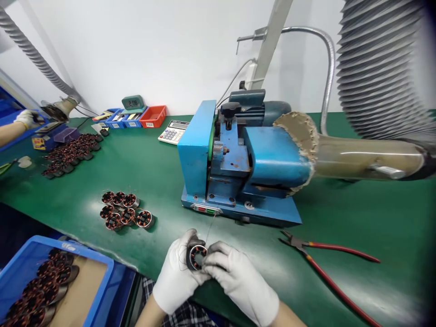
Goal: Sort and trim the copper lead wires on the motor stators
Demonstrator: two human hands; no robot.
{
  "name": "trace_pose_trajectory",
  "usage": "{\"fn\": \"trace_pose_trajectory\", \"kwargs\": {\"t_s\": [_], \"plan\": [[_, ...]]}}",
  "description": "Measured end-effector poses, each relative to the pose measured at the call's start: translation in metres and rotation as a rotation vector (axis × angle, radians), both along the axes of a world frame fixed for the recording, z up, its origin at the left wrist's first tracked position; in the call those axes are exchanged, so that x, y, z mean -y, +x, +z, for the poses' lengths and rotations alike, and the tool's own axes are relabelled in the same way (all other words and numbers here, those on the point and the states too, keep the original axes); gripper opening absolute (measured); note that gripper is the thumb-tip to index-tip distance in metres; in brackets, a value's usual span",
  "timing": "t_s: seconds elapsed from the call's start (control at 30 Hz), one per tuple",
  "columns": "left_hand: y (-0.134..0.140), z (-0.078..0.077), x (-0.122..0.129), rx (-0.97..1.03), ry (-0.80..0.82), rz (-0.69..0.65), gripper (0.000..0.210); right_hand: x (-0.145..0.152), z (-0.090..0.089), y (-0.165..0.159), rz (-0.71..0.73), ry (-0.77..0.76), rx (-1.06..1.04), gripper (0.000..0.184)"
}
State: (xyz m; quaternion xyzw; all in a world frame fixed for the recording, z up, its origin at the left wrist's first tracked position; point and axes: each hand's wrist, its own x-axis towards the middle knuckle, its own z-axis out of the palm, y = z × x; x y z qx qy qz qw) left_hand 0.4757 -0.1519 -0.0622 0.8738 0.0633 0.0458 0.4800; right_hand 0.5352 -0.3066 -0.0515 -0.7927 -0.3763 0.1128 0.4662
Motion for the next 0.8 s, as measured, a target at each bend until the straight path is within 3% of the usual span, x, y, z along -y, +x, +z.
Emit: {"fn": "trace_pose_trajectory", "kwargs": {"t_s": [0.17,0.43,0.63,0.8], "plan": [[0.002,0.005,0.003,0.01,0.069,-0.014,0.07,0.007,-0.01,0.007,-0.101,0.077,0.141,0.025],[0.003,0.012,0.004,0.017,0.151,-0.02,0.066,0.005,-0.009,0.011,-0.02,0.09,0.245,0.023],[-0.001,0.009,0.003,-0.036,0.155,0.022,0.062,0.012,-0.014,0.007,-0.133,-0.116,0.274,0.014],[0.0,0.009,0.0,-0.049,0.15,0.019,0.059,0.024,-0.01,0.024,-0.13,-0.321,0.262,0.013]]}}
